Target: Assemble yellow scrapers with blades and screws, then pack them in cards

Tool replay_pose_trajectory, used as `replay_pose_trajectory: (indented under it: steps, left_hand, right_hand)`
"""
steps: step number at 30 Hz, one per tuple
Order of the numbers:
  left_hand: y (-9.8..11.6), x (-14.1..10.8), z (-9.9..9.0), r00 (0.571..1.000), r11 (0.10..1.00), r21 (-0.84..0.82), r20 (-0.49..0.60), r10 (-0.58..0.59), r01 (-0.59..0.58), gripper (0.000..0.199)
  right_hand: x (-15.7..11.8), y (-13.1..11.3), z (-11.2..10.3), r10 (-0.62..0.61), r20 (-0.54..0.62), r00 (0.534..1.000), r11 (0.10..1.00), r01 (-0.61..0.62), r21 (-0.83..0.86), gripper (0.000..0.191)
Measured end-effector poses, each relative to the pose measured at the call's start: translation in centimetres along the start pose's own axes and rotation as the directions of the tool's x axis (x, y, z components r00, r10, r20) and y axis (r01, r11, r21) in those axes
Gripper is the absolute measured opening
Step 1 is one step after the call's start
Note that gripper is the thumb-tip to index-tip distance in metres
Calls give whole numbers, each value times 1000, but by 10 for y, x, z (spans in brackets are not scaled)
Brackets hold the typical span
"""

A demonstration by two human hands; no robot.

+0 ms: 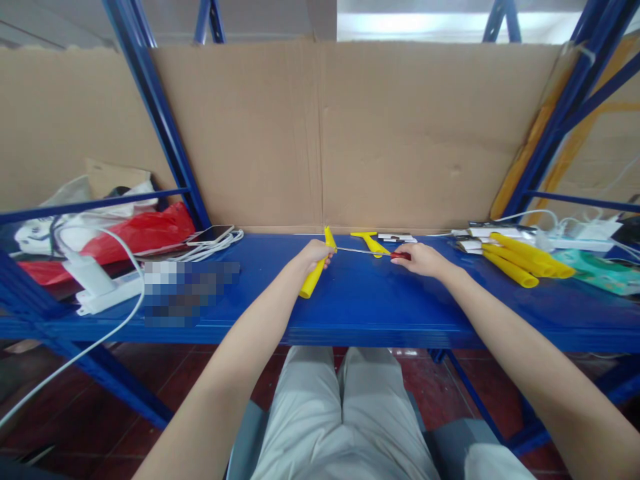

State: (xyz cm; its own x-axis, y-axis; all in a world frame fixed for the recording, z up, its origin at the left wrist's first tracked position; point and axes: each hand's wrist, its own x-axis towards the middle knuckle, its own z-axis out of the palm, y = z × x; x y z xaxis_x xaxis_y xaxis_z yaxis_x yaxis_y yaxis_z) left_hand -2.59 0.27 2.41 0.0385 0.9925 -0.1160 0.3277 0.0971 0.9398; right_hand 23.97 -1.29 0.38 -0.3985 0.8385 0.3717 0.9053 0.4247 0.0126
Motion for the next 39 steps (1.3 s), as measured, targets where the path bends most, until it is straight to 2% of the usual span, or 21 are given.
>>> replay_pose_trajectory:
  steps: [6,14,19,26,31,39]
  left_hand:
    - [0,0,1,1000,1000,13,-4,5,-5,27]
    - [-1,2,1,1000,1000,18,9,21,-21,20]
    - [0,-1,1,1000,1000,14,3,25,-26,22]
    - [1,-3,1,1000,1000,18,-14,14,-13,19]
    - [0,-2,1,1000,1000,16,-1,12,-12,23]
    - [-1,0,0,1000,1000,12,15,24,-24,27]
  right_hand:
    - [1,-3,3,88,-32,996,996,-88,-22,17]
    - [-1,-5,0,36,-62,997,997,-40,-66,13]
    - [-1,-6,-2,74,-26,997,994,-76,-72,15]
    - [-1,-5,-1,46,-13,999,999,-46,27,15]
    - [2,-1,3,52,-20,998,995,-50,90,15]
    - [1,-6,-1,84,-45,995,996,-84,6,13]
